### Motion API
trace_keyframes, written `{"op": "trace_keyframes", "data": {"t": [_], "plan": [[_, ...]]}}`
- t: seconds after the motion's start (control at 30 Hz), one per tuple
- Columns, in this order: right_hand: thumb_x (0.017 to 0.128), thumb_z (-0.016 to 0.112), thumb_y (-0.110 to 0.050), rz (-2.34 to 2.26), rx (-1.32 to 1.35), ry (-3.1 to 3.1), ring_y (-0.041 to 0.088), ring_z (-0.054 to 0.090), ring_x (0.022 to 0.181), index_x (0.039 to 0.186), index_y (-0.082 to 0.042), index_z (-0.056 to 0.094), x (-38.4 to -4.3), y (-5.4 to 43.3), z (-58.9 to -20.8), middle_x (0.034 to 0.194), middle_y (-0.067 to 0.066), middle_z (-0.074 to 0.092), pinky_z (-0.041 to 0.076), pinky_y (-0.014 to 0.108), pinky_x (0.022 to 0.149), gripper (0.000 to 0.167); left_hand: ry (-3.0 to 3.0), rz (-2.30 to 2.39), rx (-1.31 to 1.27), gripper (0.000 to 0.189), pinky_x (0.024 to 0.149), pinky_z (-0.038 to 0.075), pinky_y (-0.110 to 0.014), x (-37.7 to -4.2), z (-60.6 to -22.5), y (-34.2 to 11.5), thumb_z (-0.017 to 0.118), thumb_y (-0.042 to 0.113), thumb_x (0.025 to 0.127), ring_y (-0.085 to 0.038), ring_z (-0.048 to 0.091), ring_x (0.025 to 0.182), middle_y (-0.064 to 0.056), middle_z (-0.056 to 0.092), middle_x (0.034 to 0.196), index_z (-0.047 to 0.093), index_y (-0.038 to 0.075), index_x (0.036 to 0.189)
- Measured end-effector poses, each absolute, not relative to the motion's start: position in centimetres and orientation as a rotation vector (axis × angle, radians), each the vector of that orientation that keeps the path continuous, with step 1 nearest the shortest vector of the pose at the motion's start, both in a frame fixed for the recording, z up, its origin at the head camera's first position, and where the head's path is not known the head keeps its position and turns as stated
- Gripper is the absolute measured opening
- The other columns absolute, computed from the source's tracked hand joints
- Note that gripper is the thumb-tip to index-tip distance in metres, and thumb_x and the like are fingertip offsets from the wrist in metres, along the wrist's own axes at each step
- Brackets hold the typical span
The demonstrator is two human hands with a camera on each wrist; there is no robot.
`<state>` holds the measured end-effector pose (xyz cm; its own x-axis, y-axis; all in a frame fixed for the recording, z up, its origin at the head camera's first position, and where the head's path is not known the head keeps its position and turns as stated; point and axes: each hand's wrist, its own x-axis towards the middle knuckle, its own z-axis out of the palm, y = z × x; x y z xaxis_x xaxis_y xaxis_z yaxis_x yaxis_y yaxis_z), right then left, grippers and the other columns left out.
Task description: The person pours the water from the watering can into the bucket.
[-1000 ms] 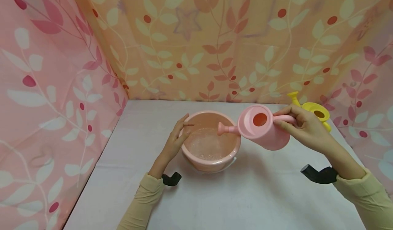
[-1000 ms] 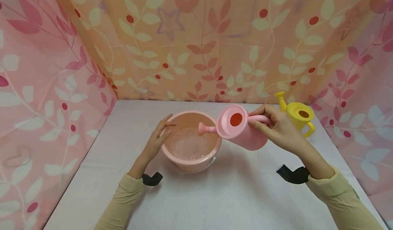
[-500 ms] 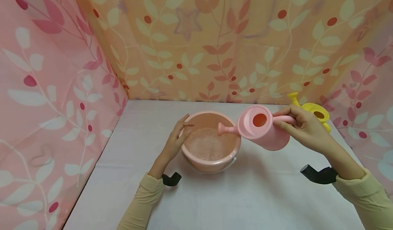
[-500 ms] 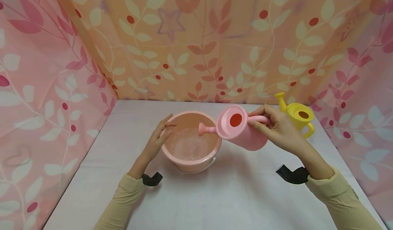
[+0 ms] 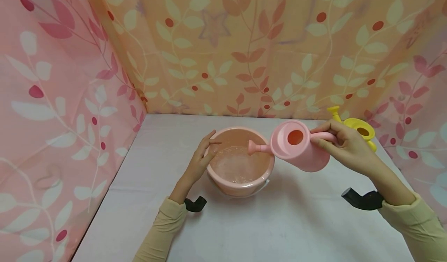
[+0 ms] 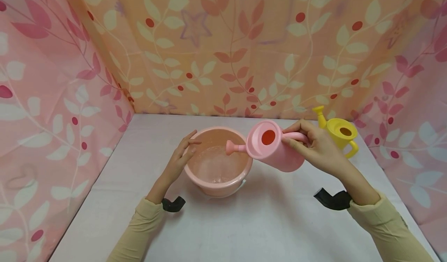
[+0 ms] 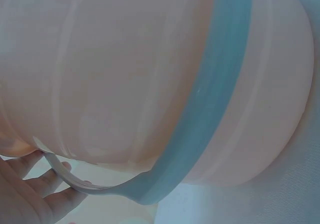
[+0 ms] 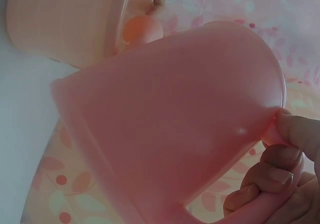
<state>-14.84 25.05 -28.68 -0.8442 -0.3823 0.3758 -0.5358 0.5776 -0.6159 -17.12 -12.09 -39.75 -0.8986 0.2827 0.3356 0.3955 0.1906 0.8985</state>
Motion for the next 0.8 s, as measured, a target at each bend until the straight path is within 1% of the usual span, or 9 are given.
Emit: {"op": "trace_keyframes", "data": {"t": [0.3,0.8], "plan": [[0.079,0.068,0.004,1.115,0.771,-2.597,0.006,0.057,0.074,0.105,-0.008,0.059,-14.90,25.06,-28.83,0.092,-0.008,0.062,0.051,0.015,0.063,0.029,-2.364,-1.813,-0.657,0.027,0.109,0.016,-0.056,-17.01,-39.60,-12.06,0.045,0.006,0.095,-0.031,0.015,0.141,-0.014,0.023,0.151,0.052,-0.007,0.118],[0.080,0.068,0.004,1.102,0.782,-2.597,0.006,0.057,0.073,0.105,-0.008,0.059,-14.92,24.99,-28.62,0.090,-0.007,0.062,0.050,0.014,0.063,0.029,-2.359,-1.798,-0.676,0.027,0.109,0.014,-0.057,-17.02,-39.55,-12.05,0.044,0.002,0.094,-0.032,0.015,0.141,-0.014,0.023,0.151,0.052,-0.007,0.118]]}}
